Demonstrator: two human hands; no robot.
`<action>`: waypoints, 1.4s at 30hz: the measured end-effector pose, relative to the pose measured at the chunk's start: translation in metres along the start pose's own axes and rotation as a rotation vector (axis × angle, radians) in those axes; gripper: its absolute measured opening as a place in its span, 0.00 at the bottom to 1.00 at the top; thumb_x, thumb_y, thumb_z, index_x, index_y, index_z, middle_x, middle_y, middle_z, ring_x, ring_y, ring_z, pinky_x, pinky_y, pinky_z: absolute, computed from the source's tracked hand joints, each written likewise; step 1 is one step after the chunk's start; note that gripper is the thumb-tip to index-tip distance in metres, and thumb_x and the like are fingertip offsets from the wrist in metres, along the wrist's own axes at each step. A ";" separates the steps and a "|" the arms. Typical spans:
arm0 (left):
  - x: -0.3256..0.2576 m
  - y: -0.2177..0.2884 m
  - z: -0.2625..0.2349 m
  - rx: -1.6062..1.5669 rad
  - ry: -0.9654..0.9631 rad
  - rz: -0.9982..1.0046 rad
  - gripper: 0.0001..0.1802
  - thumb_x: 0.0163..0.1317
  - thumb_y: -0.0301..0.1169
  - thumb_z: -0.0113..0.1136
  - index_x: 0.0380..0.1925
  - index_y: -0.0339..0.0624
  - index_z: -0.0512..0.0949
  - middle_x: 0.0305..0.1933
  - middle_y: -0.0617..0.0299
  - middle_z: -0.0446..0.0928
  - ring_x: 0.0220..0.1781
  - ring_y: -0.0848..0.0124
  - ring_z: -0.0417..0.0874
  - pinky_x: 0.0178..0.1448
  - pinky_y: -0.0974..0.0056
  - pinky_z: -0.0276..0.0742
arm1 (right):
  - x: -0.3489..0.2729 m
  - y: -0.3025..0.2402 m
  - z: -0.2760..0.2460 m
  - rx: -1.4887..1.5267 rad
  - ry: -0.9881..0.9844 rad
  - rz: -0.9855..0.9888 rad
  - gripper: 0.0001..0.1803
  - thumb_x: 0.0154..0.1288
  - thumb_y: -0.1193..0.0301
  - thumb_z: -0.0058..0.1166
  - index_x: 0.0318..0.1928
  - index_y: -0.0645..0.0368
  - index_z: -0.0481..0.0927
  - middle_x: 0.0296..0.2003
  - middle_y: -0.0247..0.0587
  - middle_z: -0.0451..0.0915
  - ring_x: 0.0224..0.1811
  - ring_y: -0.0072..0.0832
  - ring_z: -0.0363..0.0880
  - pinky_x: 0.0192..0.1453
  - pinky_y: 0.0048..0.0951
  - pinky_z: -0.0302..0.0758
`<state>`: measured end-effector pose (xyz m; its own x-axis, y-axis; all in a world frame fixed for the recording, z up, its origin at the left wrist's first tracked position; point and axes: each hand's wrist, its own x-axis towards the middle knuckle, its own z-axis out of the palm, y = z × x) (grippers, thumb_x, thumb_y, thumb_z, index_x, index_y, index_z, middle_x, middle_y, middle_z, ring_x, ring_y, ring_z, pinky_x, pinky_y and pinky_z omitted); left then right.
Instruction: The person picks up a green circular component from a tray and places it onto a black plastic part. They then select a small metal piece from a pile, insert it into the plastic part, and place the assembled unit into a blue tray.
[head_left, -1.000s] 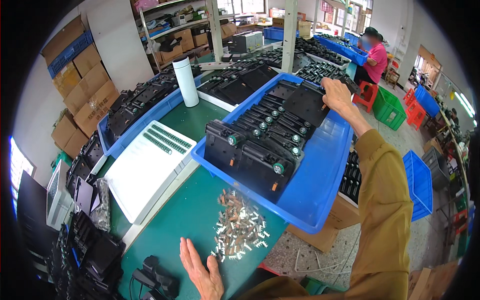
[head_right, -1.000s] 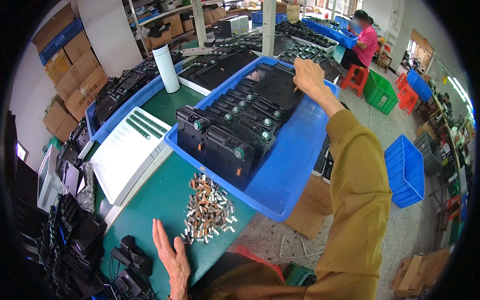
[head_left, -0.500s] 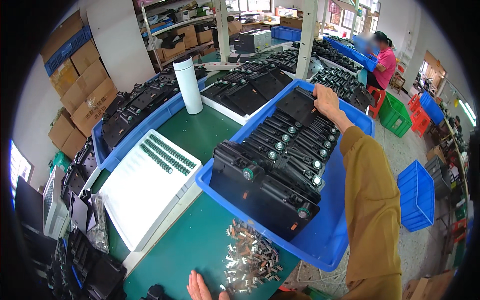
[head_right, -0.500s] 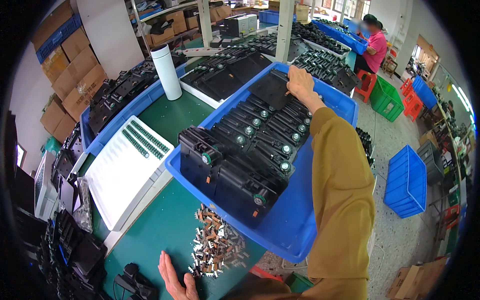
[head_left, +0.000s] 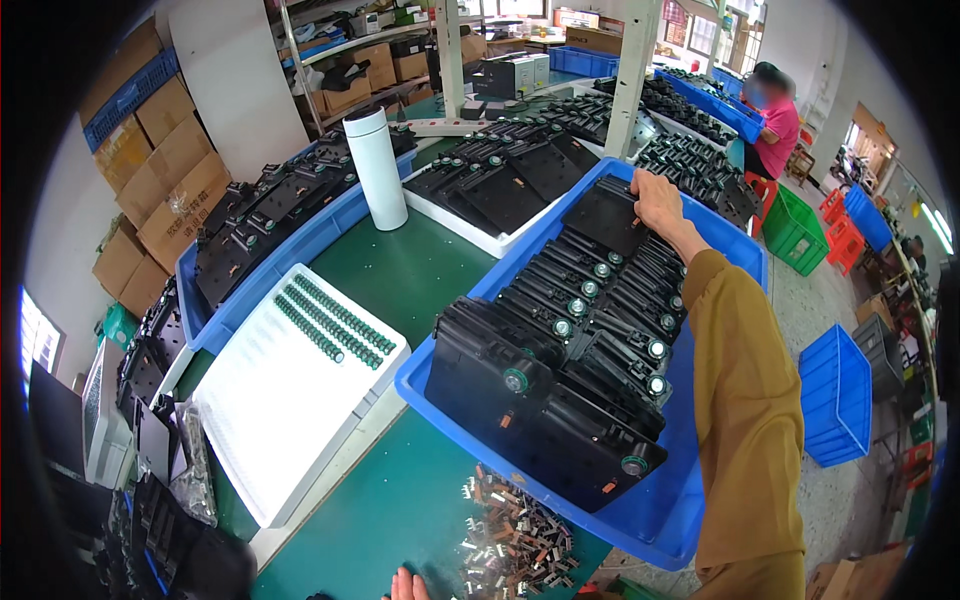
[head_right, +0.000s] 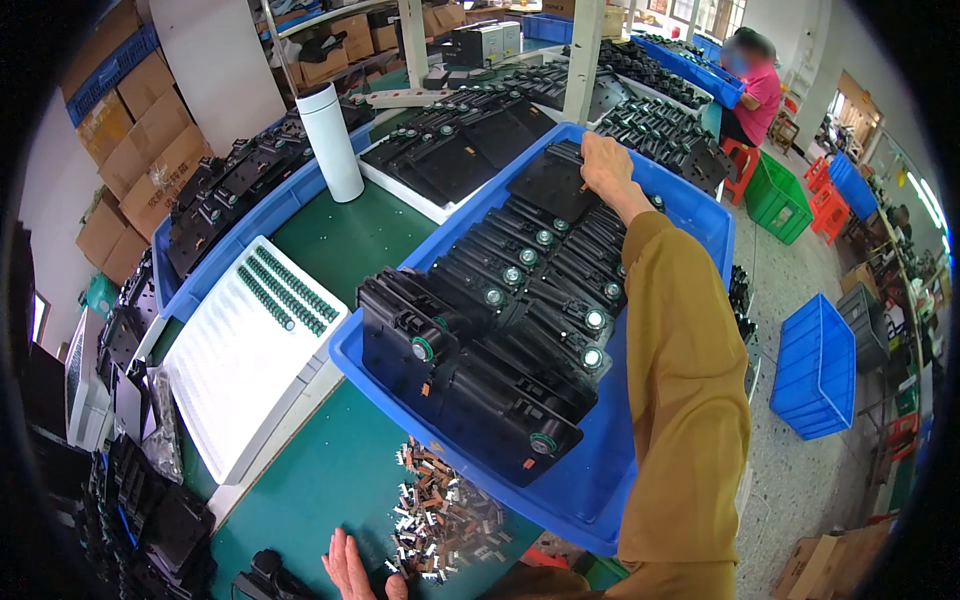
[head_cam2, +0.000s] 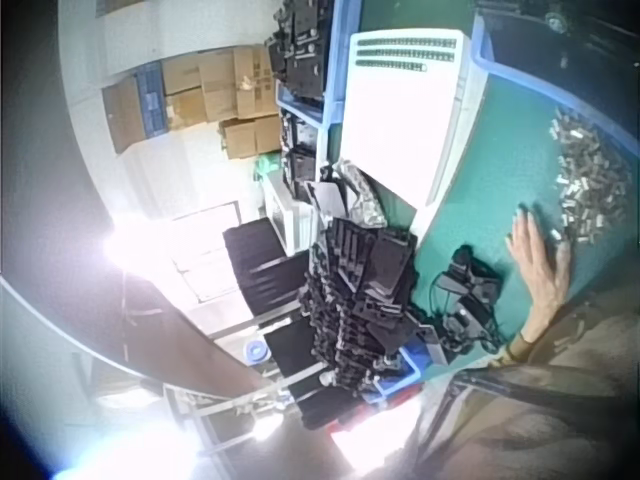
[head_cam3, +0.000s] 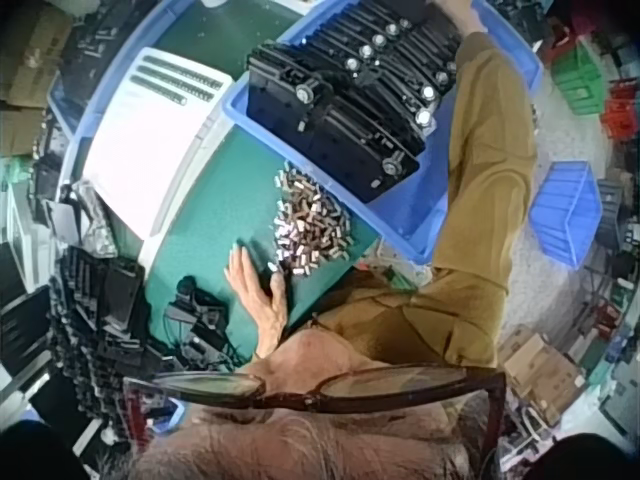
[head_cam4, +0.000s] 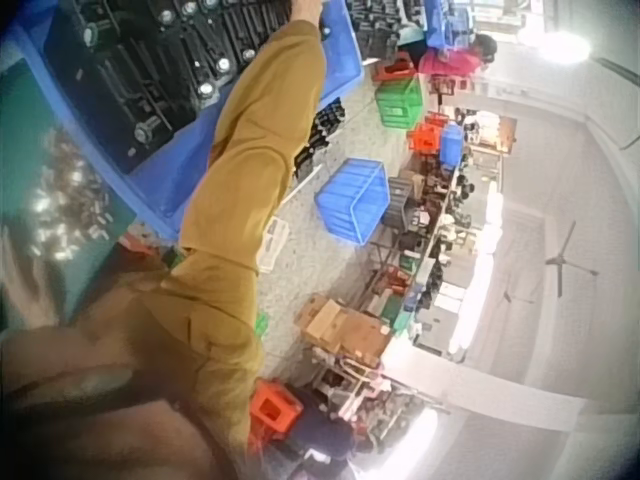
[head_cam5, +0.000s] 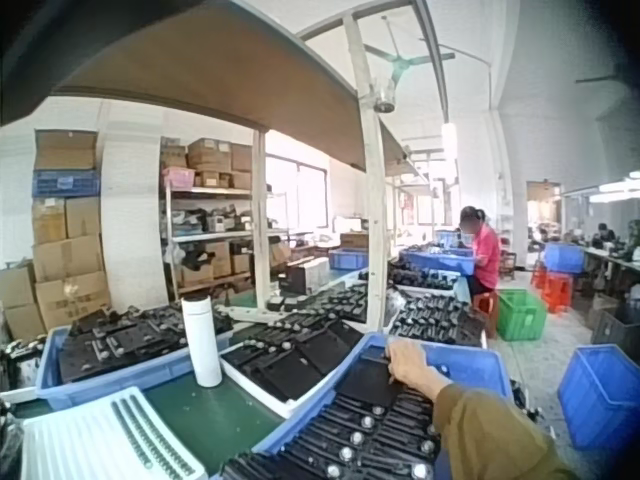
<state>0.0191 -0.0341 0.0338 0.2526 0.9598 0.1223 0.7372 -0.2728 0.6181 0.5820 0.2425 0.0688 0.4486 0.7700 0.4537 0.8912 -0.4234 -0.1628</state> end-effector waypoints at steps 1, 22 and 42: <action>0.000 0.000 0.000 0.002 -0.005 0.000 0.35 0.66 0.39 0.56 0.68 0.33 0.61 0.73 0.41 0.59 0.75 0.44 0.57 0.76 0.39 0.43 | 0.002 0.004 0.004 -0.003 -0.001 0.001 0.14 0.48 0.80 0.56 0.38 0.57 0.73 0.34 0.51 0.79 0.40 0.54 0.78 0.42 0.49 0.73; 0.002 0.001 0.000 -0.012 0.013 0.008 0.32 0.65 0.36 0.58 0.66 0.34 0.65 0.71 0.43 0.62 0.73 0.45 0.60 0.76 0.39 0.45 | -0.050 -0.028 -0.020 0.085 0.258 0.192 0.13 0.60 0.72 0.53 0.47 0.55 0.78 0.46 0.49 0.78 0.49 0.49 0.78 0.48 0.50 0.76; -0.002 -0.002 0.002 -0.020 0.036 0.042 0.29 0.66 0.35 0.57 0.65 0.36 0.66 0.70 0.45 0.64 0.72 0.45 0.62 0.76 0.40 0.47 | -0.096 -0.075 -0.005 0.100 0.152 -0.005 0.07 0.53 0.71 0.62 0.35 0.56 0.81 0.34 0.42 0.80 0.41 0.43 0.81 0.41 0.43 0.77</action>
<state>0.0179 -0.0358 0.0305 0.2605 0.9492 0.1763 0.7134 -0.3123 0.6273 0.4719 0.1978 0.0412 0.4356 0.6875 0.5810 0.8990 -0.3640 -0.2433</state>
